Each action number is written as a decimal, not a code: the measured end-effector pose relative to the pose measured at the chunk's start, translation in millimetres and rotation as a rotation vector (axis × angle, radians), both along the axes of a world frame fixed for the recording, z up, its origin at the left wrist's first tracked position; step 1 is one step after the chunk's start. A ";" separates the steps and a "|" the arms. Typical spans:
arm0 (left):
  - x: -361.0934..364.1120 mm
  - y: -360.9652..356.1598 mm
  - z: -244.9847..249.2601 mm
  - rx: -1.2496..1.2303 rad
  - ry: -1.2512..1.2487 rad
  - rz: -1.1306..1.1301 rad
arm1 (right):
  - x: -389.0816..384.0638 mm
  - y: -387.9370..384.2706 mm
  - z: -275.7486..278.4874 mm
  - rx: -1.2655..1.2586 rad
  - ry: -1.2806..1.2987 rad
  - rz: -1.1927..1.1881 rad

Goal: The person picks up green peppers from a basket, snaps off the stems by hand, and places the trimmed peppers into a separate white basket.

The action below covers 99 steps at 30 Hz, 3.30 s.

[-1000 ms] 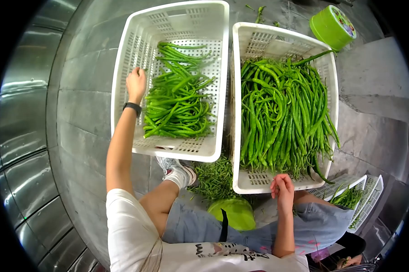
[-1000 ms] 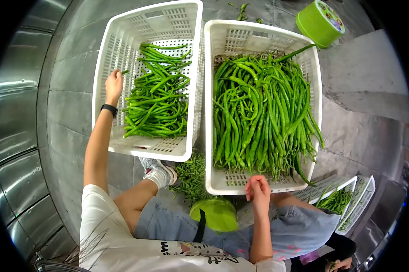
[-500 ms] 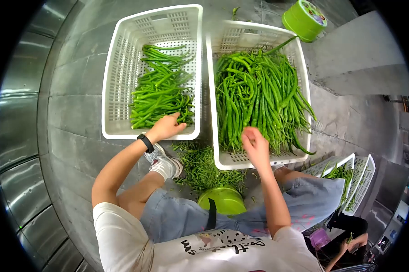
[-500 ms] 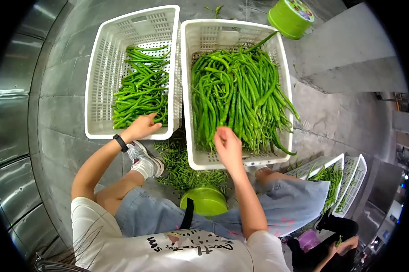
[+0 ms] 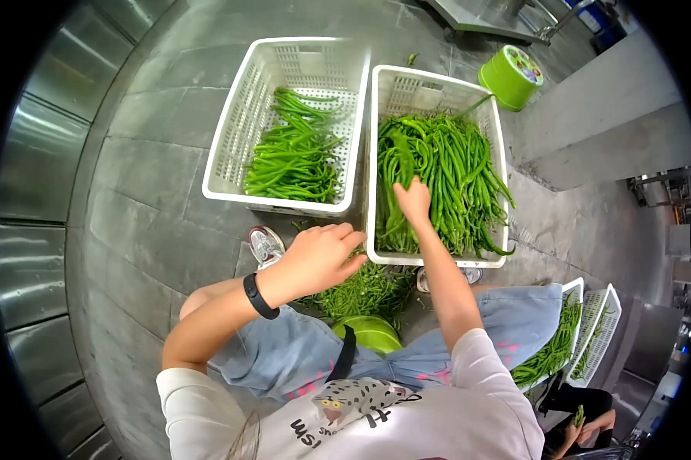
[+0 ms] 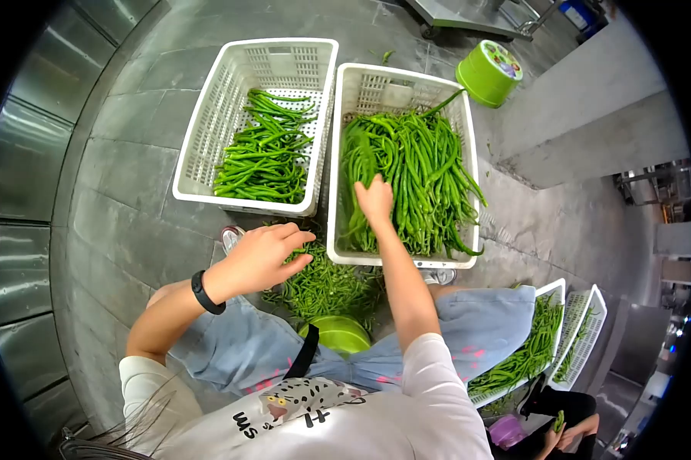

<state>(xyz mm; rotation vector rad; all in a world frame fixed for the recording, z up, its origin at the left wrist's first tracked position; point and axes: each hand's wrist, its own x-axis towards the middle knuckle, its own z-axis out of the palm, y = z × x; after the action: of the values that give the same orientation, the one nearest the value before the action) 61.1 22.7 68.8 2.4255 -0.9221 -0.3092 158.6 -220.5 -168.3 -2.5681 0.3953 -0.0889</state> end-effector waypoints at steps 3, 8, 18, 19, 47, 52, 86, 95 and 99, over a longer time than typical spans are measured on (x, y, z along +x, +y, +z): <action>-17.6 -9.6 -6.1 -0.054 -0.204 0.064 | 1.6 -41.7 20.3 0.683 -0.179 -0.176; -27.9 -31.8 -14.5 -0.129 -0.469 0.068 | -47.6 -46.3 168.4 1.462 -0.150 -0.237; -36.0 -62.6 -53.5 -1.374 0.766 -0.003 | -137.1 1.0 194.2 2.019 0.200 -0.525; -39.1 -63.2 -55.1 -1.428 0.811 0.060 | -135.7 10.7 194.7 2.062 0.235 -0.544; -52.4 -43.3 -40.2 -0.953 1.156 0.122 | -131.3 -9.8 199.7 1.473 0.336 0.418; -62.9 -46.2 -60.0 -0.899 0.880 0.195 | -139.3 -4.2 205.9 1.441 0.362 0.354; -65.9 -51.0 -53.1 -1.050 1.332 0.420 | -152.6 -12.7 183.3 1.345 0.333 0.417; -65.8 -45.0 -54.5 -1.050 1.300 0.351 | -161.5 -6.4 178.7 1.707 0.391 0.301; -64.7 -43.9 -57.7 -1.080 1.352 0.313 | -161.8 -6.8 173.7 1.883 0.479 0.297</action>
<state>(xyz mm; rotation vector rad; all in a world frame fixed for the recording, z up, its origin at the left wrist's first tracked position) -3.6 -21.2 11.1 0.9137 0.0134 -0.8694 -3.2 -227.3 5.4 -0.7083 0.0878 0.6771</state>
